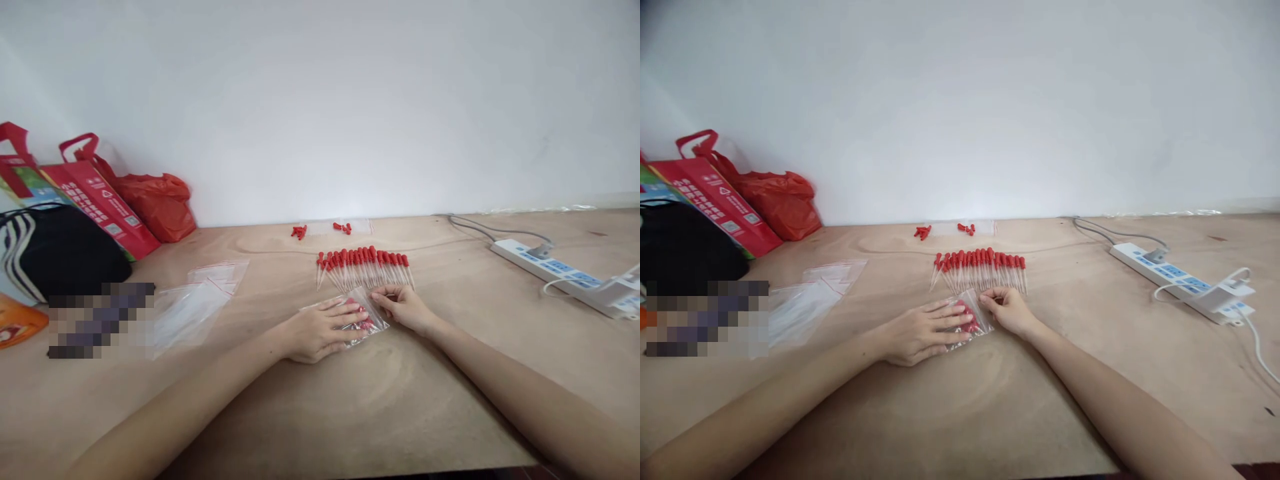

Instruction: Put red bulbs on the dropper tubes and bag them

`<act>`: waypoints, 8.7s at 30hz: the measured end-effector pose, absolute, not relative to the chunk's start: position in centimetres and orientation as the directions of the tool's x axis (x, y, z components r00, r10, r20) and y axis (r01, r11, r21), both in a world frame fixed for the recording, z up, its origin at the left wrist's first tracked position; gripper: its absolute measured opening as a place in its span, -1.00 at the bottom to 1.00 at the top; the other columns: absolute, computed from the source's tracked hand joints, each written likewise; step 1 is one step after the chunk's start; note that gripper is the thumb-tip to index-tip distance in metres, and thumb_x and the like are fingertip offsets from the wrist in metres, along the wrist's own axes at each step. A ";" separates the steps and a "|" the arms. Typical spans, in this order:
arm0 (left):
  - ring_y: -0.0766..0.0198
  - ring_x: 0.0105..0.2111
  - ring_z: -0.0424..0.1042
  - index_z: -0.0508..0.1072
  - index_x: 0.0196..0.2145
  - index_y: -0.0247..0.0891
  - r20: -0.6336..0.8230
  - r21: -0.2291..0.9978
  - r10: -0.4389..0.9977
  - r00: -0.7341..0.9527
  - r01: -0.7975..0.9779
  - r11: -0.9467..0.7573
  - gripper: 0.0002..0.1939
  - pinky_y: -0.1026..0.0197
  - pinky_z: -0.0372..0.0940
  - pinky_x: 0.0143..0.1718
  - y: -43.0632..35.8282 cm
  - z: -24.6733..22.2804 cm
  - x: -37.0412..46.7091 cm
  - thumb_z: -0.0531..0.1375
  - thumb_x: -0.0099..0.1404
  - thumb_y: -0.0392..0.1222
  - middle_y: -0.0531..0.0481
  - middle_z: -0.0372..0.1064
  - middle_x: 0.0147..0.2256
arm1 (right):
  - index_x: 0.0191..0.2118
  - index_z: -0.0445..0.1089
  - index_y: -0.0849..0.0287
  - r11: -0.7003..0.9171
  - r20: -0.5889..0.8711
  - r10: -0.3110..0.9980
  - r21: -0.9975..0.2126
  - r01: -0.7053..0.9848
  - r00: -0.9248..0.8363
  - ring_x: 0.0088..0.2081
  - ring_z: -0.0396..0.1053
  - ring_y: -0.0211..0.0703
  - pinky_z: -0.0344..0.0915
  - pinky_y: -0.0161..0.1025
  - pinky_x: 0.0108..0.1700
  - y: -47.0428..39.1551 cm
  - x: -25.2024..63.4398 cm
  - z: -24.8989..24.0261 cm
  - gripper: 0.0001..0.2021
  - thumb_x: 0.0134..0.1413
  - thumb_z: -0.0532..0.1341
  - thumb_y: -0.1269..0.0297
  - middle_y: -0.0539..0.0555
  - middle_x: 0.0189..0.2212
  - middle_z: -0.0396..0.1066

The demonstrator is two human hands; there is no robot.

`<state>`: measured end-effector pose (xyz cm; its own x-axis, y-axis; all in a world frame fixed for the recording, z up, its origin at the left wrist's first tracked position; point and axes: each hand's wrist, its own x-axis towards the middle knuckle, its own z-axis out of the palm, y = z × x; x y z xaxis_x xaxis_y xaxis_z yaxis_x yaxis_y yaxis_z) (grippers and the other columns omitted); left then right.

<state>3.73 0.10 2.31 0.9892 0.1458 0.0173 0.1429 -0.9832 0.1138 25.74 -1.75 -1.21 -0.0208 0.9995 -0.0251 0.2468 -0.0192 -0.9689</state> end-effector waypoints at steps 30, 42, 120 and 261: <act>-0.02 0.13 -0.03 0.24 0.05 -0.34 0.502 -0.039 0.865 -0.008 0.999 0.032 -0.54 -0.15 -0.18 0.09 4.3 1.3 -7.4 -0.14 0.26 -0.13 -0.25 0.04 0.11 | -0.48 0.34 0.21 0.166 0.134 0.985 -0.899 0.404 -0.106 -0.64 0.12 -0.35 0.08 -0.37 -0.61 -1.3 26.0 -2.6 -0.75 -0.06 0.09 0.12 -0.02 -0.63 0.24; -0.05 0.15 -0.06 0.15 0.08 -0.55 0.101 0.025 0.968 -0.232 0.973 0.230 -0.48 -0.16 -0.03 0.06 4.1 1.0 -12.2 -0.27 0.28 -0.22 -0.31 -0.06 0.16 | -0.46 0.36 0.23 0.212 0.180 0.977 -0.878 0.430 -0.115 -0.60 0.15 -0.35 0.12 -0.38 -0.57 -1.0 26.1 -2.9 -0.78 -0.03 0.09 0.18 -0.01 -0.60 0.28; 0.10 0.00 0.17 0.25 0.04 -0.26 0.186 0.382 0.374 0.909 0.284 -0.879 -0.55 0.05 0.15 -0.01 0.2 0.3 1.5 0.08 0.21 -0.09 -0.20 0.15 -0.01 | -0.37 0.48 0.19 -0.187 0.234 0.876 -0.641 0.744 0.422 -0.23 0.37 -0.01 0.20 -0.23 -0.21 10.9 27.7 -0.5 -0.74 -0.17 0.17 0.17 0.18 -0.35 0.46; 0.15 0.09 0.11 0.13 -0.03 -0.19 0.126 0.430 0.507 0.852 0.414 -0.802 -0.59 -0.04 -0.12 0.15 0.1 0.6 1.2 0.11 0.16 -0.14 -0.10 0.15 0.06 | -0.42 0.41 0.21 -0.135 0.231 0.925 -0.542 0.829 0.302 -0.26 0.33 -0.09 0.18 -0.23 -0.25 9.4 30.6 -0.4 -0.83 -0.14 0.19 0.22 0.19 -0.26 0.34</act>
